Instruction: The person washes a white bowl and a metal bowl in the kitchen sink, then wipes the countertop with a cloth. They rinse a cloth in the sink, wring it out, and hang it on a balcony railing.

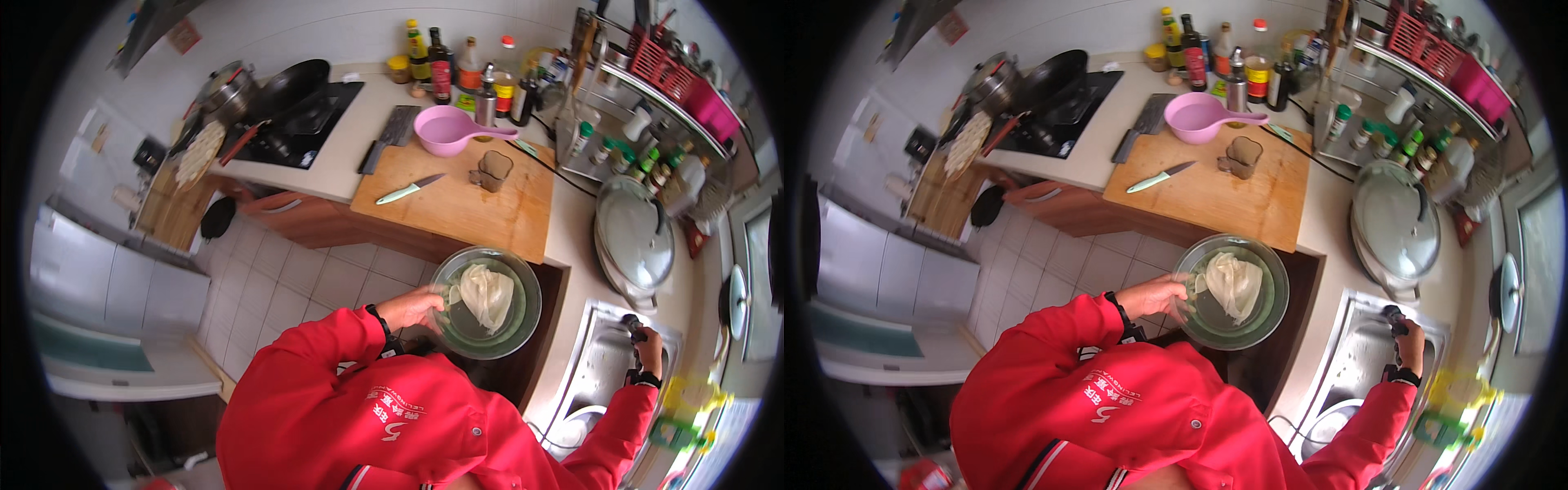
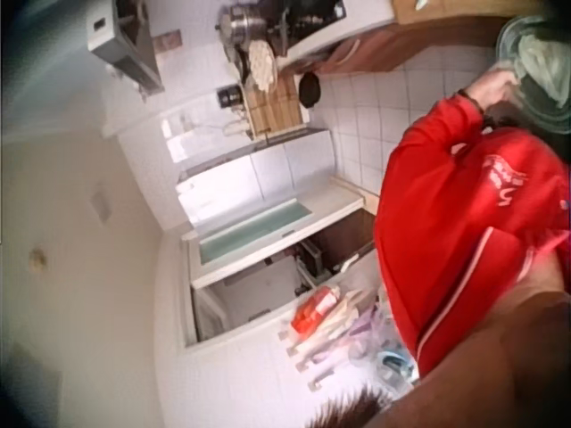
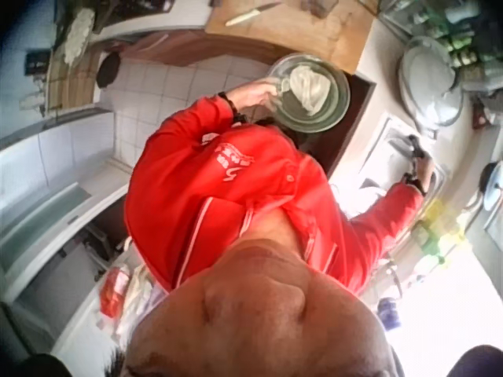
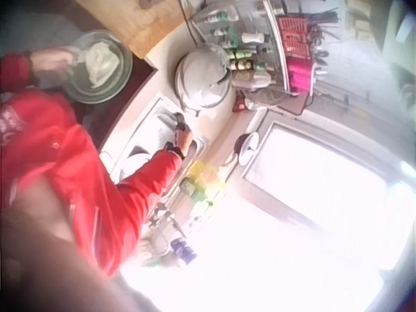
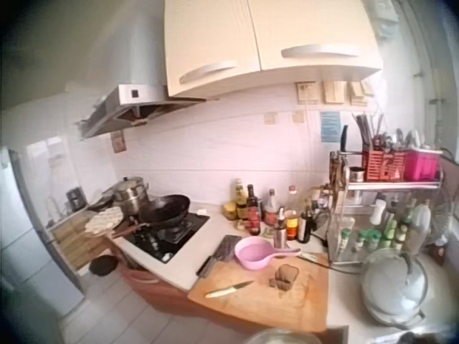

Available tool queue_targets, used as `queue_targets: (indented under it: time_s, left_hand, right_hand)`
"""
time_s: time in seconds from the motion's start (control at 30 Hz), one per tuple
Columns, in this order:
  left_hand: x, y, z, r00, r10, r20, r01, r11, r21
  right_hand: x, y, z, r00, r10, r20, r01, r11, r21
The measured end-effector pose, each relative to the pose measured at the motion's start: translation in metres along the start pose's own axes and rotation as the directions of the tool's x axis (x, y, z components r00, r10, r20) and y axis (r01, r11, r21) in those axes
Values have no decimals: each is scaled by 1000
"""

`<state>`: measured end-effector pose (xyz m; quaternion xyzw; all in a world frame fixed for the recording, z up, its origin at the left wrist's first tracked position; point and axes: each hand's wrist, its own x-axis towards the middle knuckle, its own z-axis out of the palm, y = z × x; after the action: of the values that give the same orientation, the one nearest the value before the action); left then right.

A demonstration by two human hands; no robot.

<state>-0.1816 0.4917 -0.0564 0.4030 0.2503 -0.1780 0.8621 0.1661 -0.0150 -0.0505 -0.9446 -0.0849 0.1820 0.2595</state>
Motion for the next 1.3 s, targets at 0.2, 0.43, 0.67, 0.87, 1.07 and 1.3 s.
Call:
queue_targets:
  time_s: [0.2,0.43,0.67,0.87,1.07,1.3]
  left_hand:
    - [3,16,-21,979,-67,191,46,993,113]
    - [26,25,-24,949,-262,176,215,945,246]
    - [29,30,8,903,-280,326,173,931,322]
    - [43,18,70,885,-351,306,213,889,405]
    - [60,0,137,855,-410,317,241,856,457]
    - [94,-41,223,805,-440,398,190,827,530]
  right_hand:
    - [-157,-25,-20,829,18,-559,60,991,121]
    - [-244,31,27,240,474,-847,-366,852,373]
    - [-333,57,57,93,575,-813,-78,818,569]
    - [-426,90,45,94,595,-798,81,795,602]
    - [-550,105,13,-207,258,-944,-255,917,307]
    - [-603,155,53,37,529,-848,-851,461,251]
